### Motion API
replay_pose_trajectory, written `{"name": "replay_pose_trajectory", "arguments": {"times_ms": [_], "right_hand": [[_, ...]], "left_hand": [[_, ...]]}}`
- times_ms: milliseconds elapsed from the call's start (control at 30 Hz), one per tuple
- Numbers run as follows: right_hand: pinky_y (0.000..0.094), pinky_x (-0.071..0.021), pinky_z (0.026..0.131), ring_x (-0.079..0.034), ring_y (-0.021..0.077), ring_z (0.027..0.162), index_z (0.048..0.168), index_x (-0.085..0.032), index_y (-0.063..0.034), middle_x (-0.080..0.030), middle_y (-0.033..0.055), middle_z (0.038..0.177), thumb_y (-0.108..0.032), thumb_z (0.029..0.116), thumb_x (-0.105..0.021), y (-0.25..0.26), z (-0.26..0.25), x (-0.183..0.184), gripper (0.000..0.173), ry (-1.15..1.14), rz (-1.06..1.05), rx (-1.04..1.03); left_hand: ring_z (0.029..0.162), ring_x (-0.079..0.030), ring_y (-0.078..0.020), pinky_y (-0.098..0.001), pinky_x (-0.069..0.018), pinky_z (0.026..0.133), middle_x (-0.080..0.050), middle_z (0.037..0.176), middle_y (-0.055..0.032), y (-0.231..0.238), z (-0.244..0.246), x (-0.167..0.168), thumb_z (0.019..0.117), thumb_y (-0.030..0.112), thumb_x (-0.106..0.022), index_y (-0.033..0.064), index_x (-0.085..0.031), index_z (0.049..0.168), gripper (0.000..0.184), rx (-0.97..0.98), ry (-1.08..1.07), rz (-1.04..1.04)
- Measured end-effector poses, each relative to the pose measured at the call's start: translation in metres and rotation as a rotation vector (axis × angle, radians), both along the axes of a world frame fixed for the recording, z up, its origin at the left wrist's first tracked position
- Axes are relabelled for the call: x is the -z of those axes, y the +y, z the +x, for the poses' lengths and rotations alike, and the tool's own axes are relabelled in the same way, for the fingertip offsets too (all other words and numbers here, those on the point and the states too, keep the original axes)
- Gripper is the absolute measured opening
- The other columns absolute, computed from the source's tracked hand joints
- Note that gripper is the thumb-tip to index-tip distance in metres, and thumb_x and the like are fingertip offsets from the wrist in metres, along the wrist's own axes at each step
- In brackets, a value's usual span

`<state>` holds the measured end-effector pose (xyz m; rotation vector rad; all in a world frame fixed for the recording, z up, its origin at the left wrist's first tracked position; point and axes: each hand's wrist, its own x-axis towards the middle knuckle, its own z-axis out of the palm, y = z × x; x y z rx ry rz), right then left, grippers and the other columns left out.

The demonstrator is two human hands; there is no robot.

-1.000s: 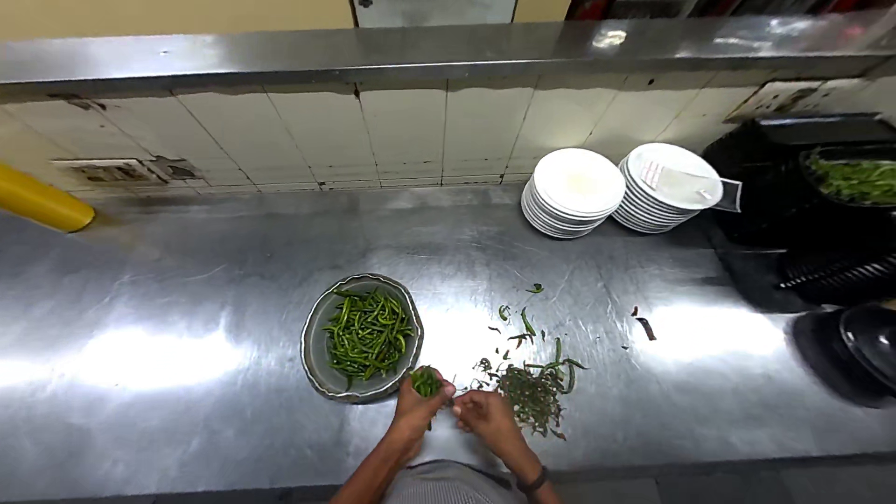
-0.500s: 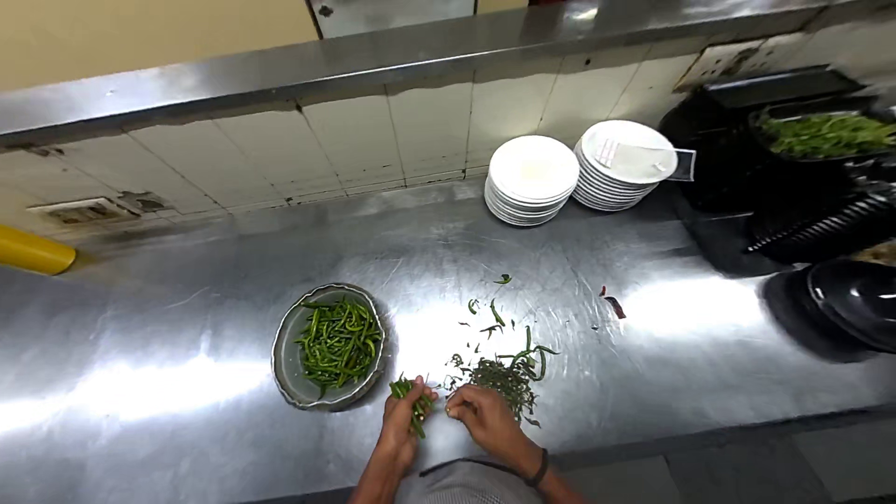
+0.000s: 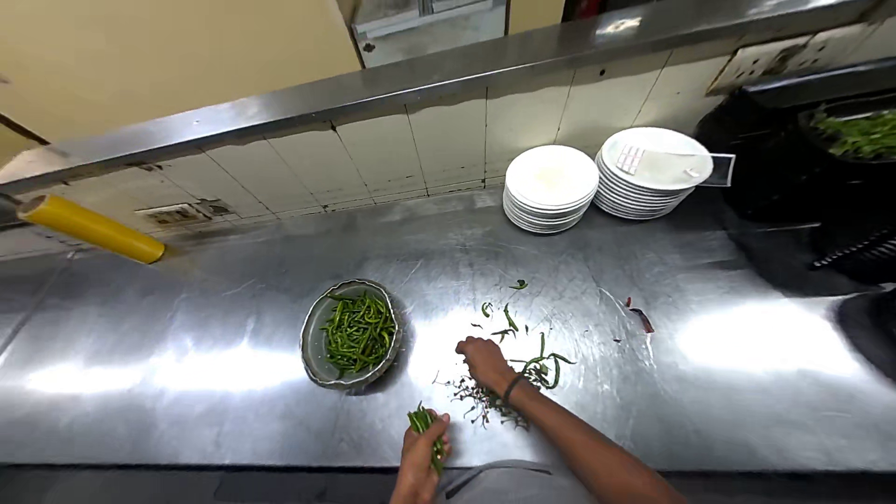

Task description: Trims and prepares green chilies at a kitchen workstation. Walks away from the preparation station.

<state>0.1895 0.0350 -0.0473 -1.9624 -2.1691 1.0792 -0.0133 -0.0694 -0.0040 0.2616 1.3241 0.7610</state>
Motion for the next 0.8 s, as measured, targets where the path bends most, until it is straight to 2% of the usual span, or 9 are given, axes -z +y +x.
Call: {"name": "replay_pose_trajectory", "arguments": {"times_ms": [67,167,233,267,433,567,600,733,800], "right_hand": [[0.0542,-0.0521,0.094,-0.065,0.034,0.111,0.125,-0.069,-0.0125,-0.066,0.0159,0.121,-0.009,0.0963,-0.055,-0.006,-0.002,-0.001,0.032,0.096,0.008,0.046],[0.0436,-0.0536,0.095,-0.065,0.0262,0.103,0.122,-0.071,-0.0082,-0.066,0.0147,0.114,-0.012,0.1012,-0.053,-0.019,0.01,-0.006,0.028,0.431,0.023,0.296],[0.0344,-0.0583,0.08,-0.069,0.0165,0.085,0.115,-0.072,-0.0057,-0.071,0.0098,0.102,-0.016,0.1015,-0.058,-0.032,0.015,-0.007,0.022,0.642,-0.012,0.485],[0.0322,-0.0599,0.075,-0.07,0.015,0.08,0.115,-0.071,-0.0039,-0.072,0.0091,0.099,-0.015,0.102,-0.059,-0.039,0.016,-0.008,0.021,0.751,-0.057,0.553],[0.0308,-0.0604,0.072,-0.07,0.0165,0.076,0.121,-0.061,0.0033,-0.07,0.0097,0.092,-0.01,0.1052,-0.055,-0.071,0.009,-0.028,0.022,1.18,-0.309,0.75],[0.0336,-0.061,0.072,-0.07,0.0183,0.076,0.118,-0.06,0.0035,-0.07,0.0097,0.09,-0.011,0.1051,-0.053,-0.083,0.003,-0.031,0.02,1.235,-0.409,0.729],[0.0339,-0.0609,0.072,-0.07,0.0182,0.076,0.116,-0.061,0.0033,-0.07,0.0095,0.09,-0.011,0.1049,-0.053,-0.085,0.002,-0.032,0.02,1.236,-0.424,0.703],[0.0326,-0.0607,0.072,-0.071,0.0173,0.077,0.118,-0.06,0.0011,-0.071,0.009,0.093,-0.012,0.1048,-0.053,-0.089,0.004,-0.035,0.02,1.168,-0.392,0.592],[0.0326,-0.0612,0.073,-0.071,0.0172,0.078,0.119,-0.06,0.0006,-0.071,0.0088,0.094,-0.012,0.1029,-0.056,-0.089,0.01,-0.036,0.02,1.1,-0.352,0.538]], "left_hand": [[0.055,-0.059,-0.0125,-0.0248,-0.0527,0.05,-0.062,0.073,-0.0088,-0.012,-0.01,-0.006,0.0955,0.002,-0.067,0.0,-0.056,0.103,0.014,-0.022,0.018,0.022],[0.056,-0.061,-0.0125,-0.025,-0.0536,0.052,-0.063,0.073,-0.0083,-0.026,-0.019,0.001,0.0962,0.003,-0.067,-0.0005,-0.056,0.105,0.014,-0.016,0.069,0.066],[0.06,-0.063,-0.0136,-0.0259,-0.0552,0.055,-0.065,0.075,-0.0095,-0.033,-0.019,0.003,0.0968,0.003,-0.066,-0.0014,-0.056,0.107,0.015,-0.006,0.072,0.088],[0.062,-0.064,-0.0142,-0.0262,-0.056,0.057,-0.066,0.078,-0.0104,-0.035,-0.017,0.003,0.0968,0.002,-0.066,-0.0017,-0.056,0.108,0.015,-0.011,0.06,0.105],[0.077,-0.068,-0.0178,-0.0268,-0.0564,0.059,-0.07,0.099,-0.0163,-0.034,0.004,-0.002,0.0897,0.001,-0.073,-0.004,-0.06,0.107,0.022,0.051,0.078,0.289],[0.078,-0.067,-0.0202,-0.0304,-0.0574,0.062,-0.071,0.109,-0.0167,-0.014,0.026,0.006,0.087,0.007,-0.08,-0.0037,-0.065,0.115,0.033,0.127,0.232,0.431],[0.077,-0.067,-0.0204,-0.0311,-0.0577,0.063,-0.071,0.107,-0.0164,-0.009,0.031,0.007,0.0869,0.008,-0.08,-0.004,-0.066,0.116,0.035,0.116,0.26,0.454],[0.071,-0.067,-0.0208,-0.0324,-0.0591,0.062,-0.07,0.089,-0.0162,0.01,0.044,0.002,0.0874,0.004,-0.079,-0.0064,-0.062,0.106,0.027,0.041,0.303,0.467],[0.069,-0.068,-0.021,-0.032,-0.059,0.06,-0.07,0.087,-0.0163,0.014,0.045,-0.001,0.0875,0.004,-0.079,-0.0066,-0.062,0.106,0.027,0.059,0.338,0.467]]}}
